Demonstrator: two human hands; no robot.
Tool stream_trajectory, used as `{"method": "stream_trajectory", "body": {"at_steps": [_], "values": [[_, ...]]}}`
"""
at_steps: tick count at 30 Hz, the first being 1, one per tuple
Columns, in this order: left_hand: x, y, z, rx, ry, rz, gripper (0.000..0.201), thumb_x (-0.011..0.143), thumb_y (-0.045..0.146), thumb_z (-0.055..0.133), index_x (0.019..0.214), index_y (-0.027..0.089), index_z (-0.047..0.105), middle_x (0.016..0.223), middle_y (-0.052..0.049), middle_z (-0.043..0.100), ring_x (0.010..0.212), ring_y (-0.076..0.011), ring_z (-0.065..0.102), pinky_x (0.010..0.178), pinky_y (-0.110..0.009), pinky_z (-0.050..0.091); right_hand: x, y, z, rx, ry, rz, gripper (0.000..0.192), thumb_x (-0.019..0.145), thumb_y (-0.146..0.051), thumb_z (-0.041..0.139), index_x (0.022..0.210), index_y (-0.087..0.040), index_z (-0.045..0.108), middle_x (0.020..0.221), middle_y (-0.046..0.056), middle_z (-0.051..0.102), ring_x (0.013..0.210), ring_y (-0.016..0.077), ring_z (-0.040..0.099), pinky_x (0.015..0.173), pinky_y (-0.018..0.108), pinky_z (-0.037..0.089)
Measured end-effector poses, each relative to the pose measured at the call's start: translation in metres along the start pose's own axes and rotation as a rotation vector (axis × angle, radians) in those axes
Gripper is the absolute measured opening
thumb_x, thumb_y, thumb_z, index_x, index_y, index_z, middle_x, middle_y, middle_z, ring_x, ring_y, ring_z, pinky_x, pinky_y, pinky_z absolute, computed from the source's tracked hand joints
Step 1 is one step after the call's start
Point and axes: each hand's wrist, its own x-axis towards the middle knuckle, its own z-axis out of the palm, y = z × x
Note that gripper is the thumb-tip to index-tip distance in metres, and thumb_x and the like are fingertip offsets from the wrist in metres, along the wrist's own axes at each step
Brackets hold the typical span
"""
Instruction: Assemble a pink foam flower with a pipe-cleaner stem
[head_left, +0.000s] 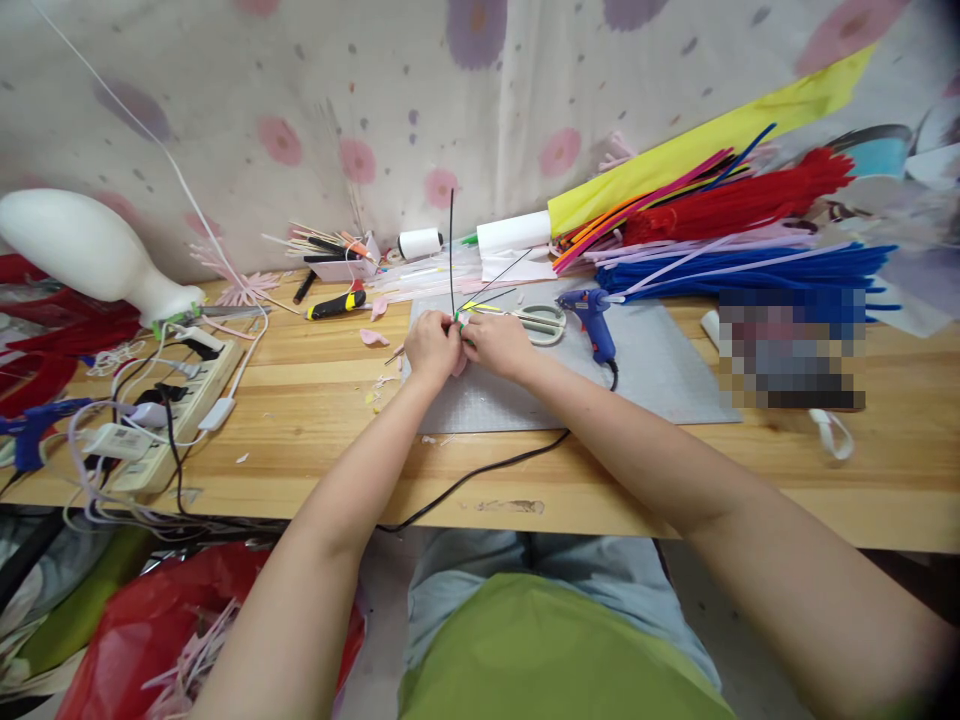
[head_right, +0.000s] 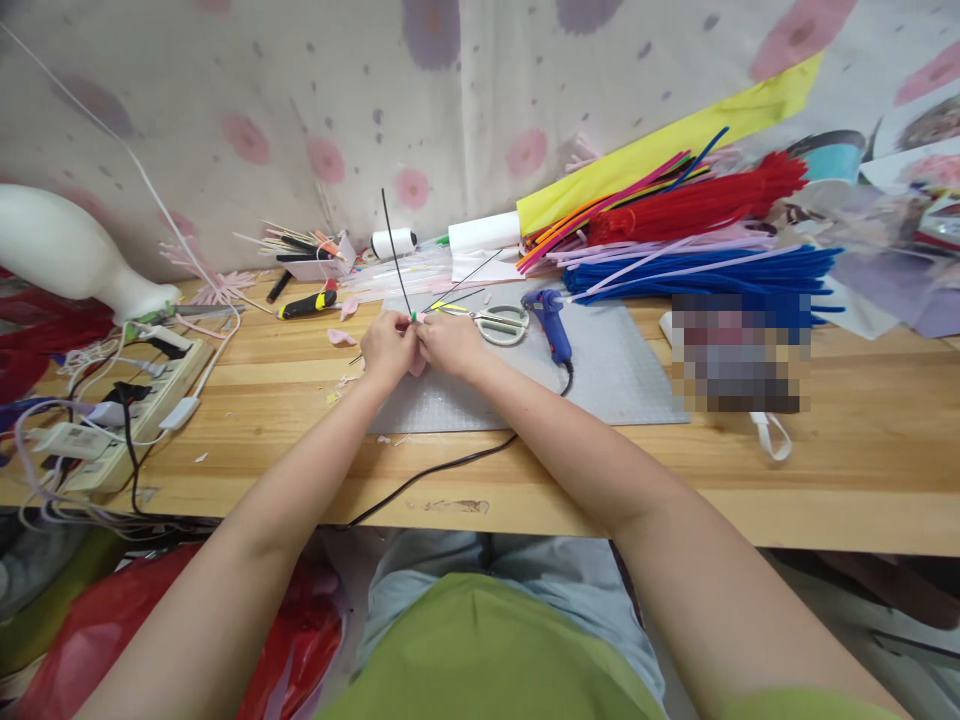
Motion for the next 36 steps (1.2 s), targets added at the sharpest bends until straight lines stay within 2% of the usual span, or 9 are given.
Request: {"method": "stream_trajectory", "body": {"at_steps": [2, 4, 8, 10, 14, 16, 21, 28, 36], "values": [[0.003, -0.002, -0.002, -0.008, -0.028, -0.037, 0.011, 0.080, 0.028, 0.051, 0.081, 0.020, 0.059, 0.093, -0.008, 0.064, 0.092, -0.0236, 0.057, 0.079, -0.035, 0.040, 0.000, 0.001, 0.005, 0.007, 0.007, 0.017, 0.035, 0.089, -0.028, 0.036, 0.096, -0.014, 0.067, 0.095, 0.012, 0.066, 0.087, 0.0202, 0.058, 0.061, 0.029, 0.028], [0.010, -0.007, -0.007, -0.038, -0.120, -0.032, 0.012, 0.078, 0.027, 0.052, 0.083, 0.019, 0.060, 0.089, -0.007, 0.065, 0.087, -0.0226, 0.058, 0.077, -0.034, 0.041, -0.001, 0.002, 0.008, 0.015, 0.011, 0.033, 0.034, 0.089, -0.031, 0.038, 0.094, -0.015, 0.068, 0.094, 0.011, 0.066, 0.086, 0.0197, 0.058, 0.059, 0.028, 0.026], [0.032, -0.027, -0.022, -0.199, -0.473, 0.191, 0.016, 0.069, 0.021, 0.054, 0.082, 0.017, 0.062, 0.078, -0.001, 0.063, 0.080, -0.0171, 0.057, 0.073, -0.028, 0.043, -0.004, 0.005, 0.010, 0.031, 0.011, 0.051, 0.033, 0.087, -0.033, 0.041, 0.093, -0.017, 0.068, 0.095, 0.009, 0.066, 0.084, 0.0183, 0.057, 0.056, 0.029, 0.022], [0.044, -0.035, -0.029, -0.239, -0.551, 0.267, 0.013, 0.066, 0.022, 0.057, 0.076, 0.016, 0.063, 0.074, 0.001, 0.062, 0.078, -0.0158, 0.057, 0.074, -0.027, 0.043, -0.005, 0.006, 0.009, 0.044, 0.017, 0.052, 0.032, 0.087, -0.033, 0.042, 0.092, -0.018, 0.069, 0.094, 0.008, 0.066, 0.083, 0.0175, 0.057, 0.056, 0.029, 0.021], [0.055, -0.039, -0.034, -0.290, -0.650, 0.305, 0.014, 0.060, 0.028, 0.065, 0.068, 0.017, 0.064, 0.068, 0.002, 0.060, 0.071, -0.0140, 0.055, 0.070, -0.027, 0.043, -0.006, 0.011, 0.006, 0.067, 0.031, 0.054, 0.030, 0.086, -0.032, 0.043, 0.090, -0.019, 0.069, 0.091, 0.007, 0.066, 0.081, 0.0168, 0.056, 0.057, 0.029, 0.021], [0.053, -0.037, -0.032, -0.334, -0.642, 0.317, 0.016, 0.059, 0.030, 0.067, 0.067, 0.017, 0.062, 0.070, 0.001, 0.061, 0.071, -0.0136, 0.055, 0.069, -0.027, 0.043, -0.005, 0.015, 0.004, 0.070, 0.032, 0.048, 0.028, 0.085, -0.031, 0.045, 0.089, -0.019, 0.070, 0.090, 0.006, 0.066, 0.081, 0.0165, 0.056, 0.057, 0.028, 0.022], [0.034, -0.032, -0.022, -0.411, -0.516, 0.343, 0.012, 0.066, 0.026, 0.060, 0.073, 0.017, 0.056, 0.076, 0.000, 0.060, 0.075, -0.0131, 0.056, 0.074, -0.027, 0.044, -0.007, 0.021, -0.001, 0.029, 0.011, -0.035, 0.027, 0.084, -0.028, 0.045, 0.087, -0.017, 0.070, 0.088, 0.007, 0.065, 0.080, 0.0166, 0.055, 0.056, 0.028, 0.020], [0.021, -0.027, -0.020, -0.184, -0.367, 0.363, 0.006, 0.078, 0.023, 0.050, 0.082, 0.020, 0.053, 0.085, -0.002, 0.063, 0.080, -0.0156, 0.056, 0.072, -0.028, 0.041, -0.009, 0.017, -0.007, -0.018, 0.010, -0.095, 0.028, 0.085, -0.025, 0.043, 0.086, -0.014, 0.069, 0.089, 0.009, 0.065, 0.080, 0.0170, 0.056, 0.058, 0.029, 0.022], [0.014, -0.016, -0.014, 0.049, -0.232, 0.298, 0.010, 0.083, 0.030, 0.048, 0.081, 0.021, 0.051, 0.083, -0.006, 0.062, 0.079, -0.0199, 0.055, 0.067, -0.031, 0.038, -0.009, 0.009, -0.008, -0.041, 0.025, -0.059, 0.034, 0.087, -0.027, 0.039, 0.092, -0.013, 0.069, 0.087, 0.011, 0.066, 0.082, 0.0190, 0.057, 0.059, 0.029, 0.025]]}}
